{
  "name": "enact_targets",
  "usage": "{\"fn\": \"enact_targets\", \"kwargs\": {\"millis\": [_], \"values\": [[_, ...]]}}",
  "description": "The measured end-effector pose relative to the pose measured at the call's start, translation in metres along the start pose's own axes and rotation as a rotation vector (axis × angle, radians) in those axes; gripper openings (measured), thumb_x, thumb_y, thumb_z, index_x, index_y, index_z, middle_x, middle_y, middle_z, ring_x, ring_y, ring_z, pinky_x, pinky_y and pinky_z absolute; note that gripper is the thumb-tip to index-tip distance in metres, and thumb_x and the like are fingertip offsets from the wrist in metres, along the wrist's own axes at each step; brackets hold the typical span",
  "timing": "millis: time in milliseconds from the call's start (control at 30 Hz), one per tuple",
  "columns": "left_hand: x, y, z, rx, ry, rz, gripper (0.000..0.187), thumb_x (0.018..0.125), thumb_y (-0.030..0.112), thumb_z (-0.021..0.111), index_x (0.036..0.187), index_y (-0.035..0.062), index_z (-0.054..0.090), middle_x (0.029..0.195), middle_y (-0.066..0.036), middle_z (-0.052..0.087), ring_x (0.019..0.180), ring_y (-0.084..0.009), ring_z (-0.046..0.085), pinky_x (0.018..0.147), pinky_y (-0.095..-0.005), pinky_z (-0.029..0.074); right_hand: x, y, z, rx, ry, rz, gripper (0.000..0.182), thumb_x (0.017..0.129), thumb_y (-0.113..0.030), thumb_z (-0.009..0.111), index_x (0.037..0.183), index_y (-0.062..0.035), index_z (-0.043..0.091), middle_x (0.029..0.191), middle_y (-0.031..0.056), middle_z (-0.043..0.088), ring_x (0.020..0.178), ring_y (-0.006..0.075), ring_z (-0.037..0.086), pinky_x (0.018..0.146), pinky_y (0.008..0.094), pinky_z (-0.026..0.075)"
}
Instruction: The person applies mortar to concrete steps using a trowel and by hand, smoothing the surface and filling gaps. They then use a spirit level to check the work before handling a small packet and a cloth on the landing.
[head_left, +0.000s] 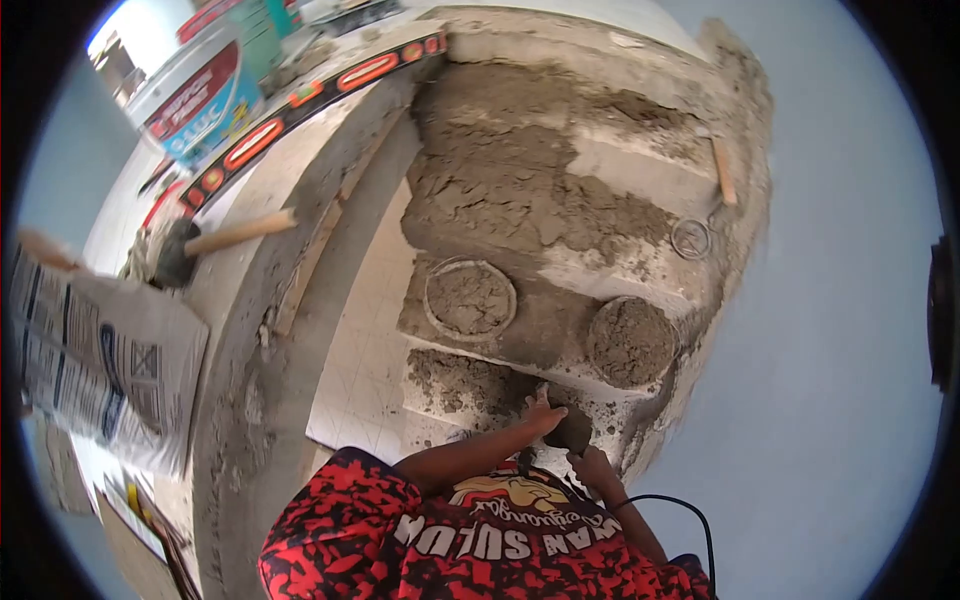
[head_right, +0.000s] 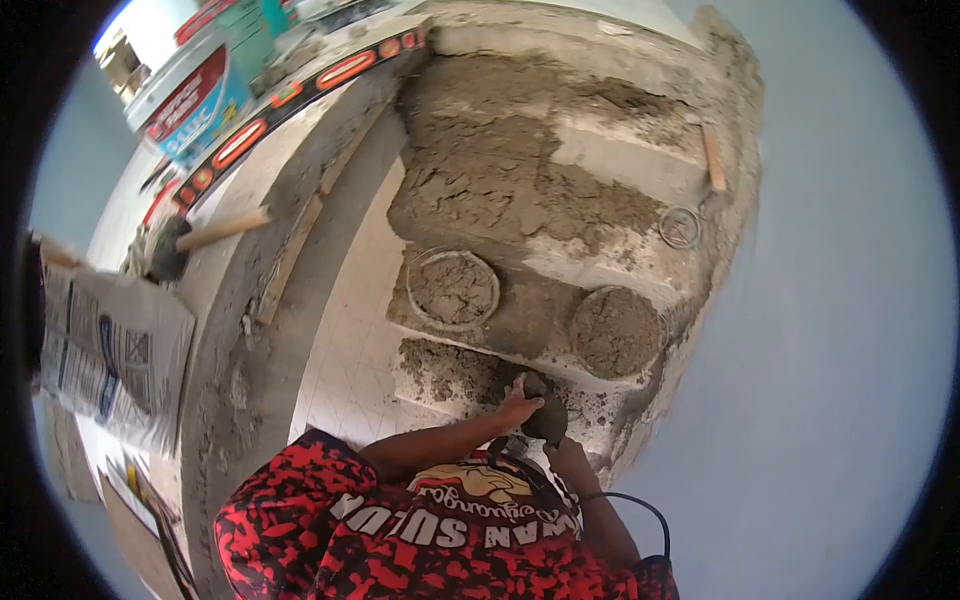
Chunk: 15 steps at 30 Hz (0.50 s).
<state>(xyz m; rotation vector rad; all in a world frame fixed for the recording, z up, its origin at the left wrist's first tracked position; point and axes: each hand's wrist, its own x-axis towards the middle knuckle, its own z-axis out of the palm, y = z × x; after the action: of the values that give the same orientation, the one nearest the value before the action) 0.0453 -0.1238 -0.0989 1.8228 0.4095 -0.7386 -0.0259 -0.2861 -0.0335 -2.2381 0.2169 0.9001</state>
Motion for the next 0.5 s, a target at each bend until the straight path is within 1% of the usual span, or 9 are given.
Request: {"fn": "enact_targets", "kwargs": {"millis": [33, 100, 167, 267, 300, 367, 400, 467, 500], "values": [[-0.002, 0.003, 0.003, 0.002, -0.009, 0.001, 0.089, 0.077, 0.035, 0.062, 0.142, 0.0119, 0.004, 0.140, -0.034, -0.004, 0.130, -0.0464, 0.015, 0.104, -0.0432, 0.024, 0.014, 0.028, 0.011, -0.038, 0.086, -0.145, 0.035, 0.080, -0.029, 0.058, 0.070, 0.0042, 0.056, 0.058, 0.0117, 0.058, 0.047, 0.0183, 0.058, 0.046, 0.0334, 0.047], [-0.012, 0.017, 0.003, -0.019, -0.005, -0.001, 0.089, 0.077, 0.035, 0.061, 0.142, 0.0120, 0.004, 0.140, -0.034, -0.004, 0.130, -0.0470, 0.014, 0.104, -0.0432, 0.024, 0.016, 0.036, 0.006, -0.078, 0.101, -0.174, 0.035, 0.081, -0.029, 0.058, 0.068, 0.0042, 0.055, 0.057, 0.0114, 0.057, 0.047, 0.0184, 0.058, 0.046, 0.0332, 0.047], [-0.021, 0.030, 0.002, -0.081, -0.072, -0.032, 0.088, 0.082, 0.039, 0.057, 0.141, 0.0093, -0.001, 0.145, -0.023, -0.003, 0.135, -0.0364, -0.005, 0.108, -0.0452, 0.014, 0.012, 0.031, -0.003, -0.048, 0.108, -0.140, 0.036, 0.081, -0.029, 0.058, 0.066, 0.0038, 0.054, 0.056, 0.0105, 0.056, 0.045, 0.0186, 0.057, 0.045, 0.0328, 0.046], [-0.012, 0.032, 0.011, -0.069, -0.042, 0.060, 0.086, 0.083, 0.036, 0.057, 0.142, 0.0124, 0.000, 0.145, -0.023, -0.003, 0.135, -0.0360, -0.003, 0.107, -0.0453, 0.015, 0.019, 0.040, -0.012, -0.143, 0.117, -0.139, 0.035, 0.080, -0.028, 0.059, 0.067, 0.0032, 0.055, 0.054, 0.0100, 0.055, 0.045, 0.0186, 0.056, 0.044, 0.0328, 0.046], [-0.013, 0.036, 0.012, -0.088, -0.029, 0.066, 0.086, 0.083, 0.036, 0.057, 0.142, 0.0124, 0.000, 0.145, -0.023, -0.003, 0.135, -0.0360, -0.003, 0.107, -0.0453, 0.015, 0.014, 0.030, -0.020, -0.062, 0.064, 0.001, 0.035, 0.080, -0.028, 0.060, 0.067, 0.0037, 0.055, 0.053, 0.0100, 0.055, 0.044, 0.0187, 0.056, 0.043, 0.0332, 0.045], [-0.018, 0.042, 0.014, -0.062, -0.008, 0.108, 0.087, 0.080, 0.035, 0.057, 0.141, 0.0075, 0.001, 0.141, -0.033, 0.002, 0.132, -0.0446, 0.007, 0.107, -0.0431, 0.019, 0.020, 0.038, -0.025, -0.097, 0.087, -0.080, 0.036, 0.080, -0.028, 0.060, 0.067, 0.0040, 0.054, 0.052, 0.0099, 0.054, 0.044, 0.0188, 0.055, 0.043, 0.0331, 0.045], [-0.014, 0.041, 0.018, -0.082, 0.001, 0.106, 0.087, 0.080, 0.035, 0.057, 0.141, 0.0075, 0.001, 0.141, -0.033, 0.002, 0.132, -0.0446, 0.007, 0.107, -0.0431, 0.019, 0.024, 0.048, -0.025, -0.109, 0.110, -0.147, 0.036, 0.080, -0.029, 0.059, 0.066, 0.0044, 0.054, 0.051, 0.0098, 0.054, 0.043, 0.0189, 0.055, 0.043, 0.0330, 0.045], [-0.010, 0.040, 0.024, -0.100, 0.023, 0.052, 0.086, 0.082, 0.033, 0.059, 0.142, 0.0157, 0.002, 0.145, -0.024, 0.000, 0.135, -0.0370, 0.001, 0.106, -0.0460, 0.018, 0.037, 0.066, -0.024, -0.217, 0.143, -0.154, 0.036, 0.080, -0.029, 0.059, 0.067, 0.0042, 0.055, 0.052, 0.0102, 0.054, 0.044, 0.0193, 0.056, 0.043, 0.0335, 0.045], [-0.010, 0.039, 0.026, -0.115, 0.029, 0.046, 0.086, 0.082, 0.033, 0.059, 0.142, 0.0157, 0.002, 0.145, -0.024, 0.000, 0.135, -0.0370, 0.001, 0.106, -0.0460, 0.018, 0.038, 0.069, -0.024, -0.204, 0.150, -0.200, 0.036, 0.080, -0.029, 0.060, 0.066, 0.0043, 0.054, 0.052, 0.0105, 0.055, 0.044, 0.0195, 0.056, 0.043, 0.0340, 0.045]]}}
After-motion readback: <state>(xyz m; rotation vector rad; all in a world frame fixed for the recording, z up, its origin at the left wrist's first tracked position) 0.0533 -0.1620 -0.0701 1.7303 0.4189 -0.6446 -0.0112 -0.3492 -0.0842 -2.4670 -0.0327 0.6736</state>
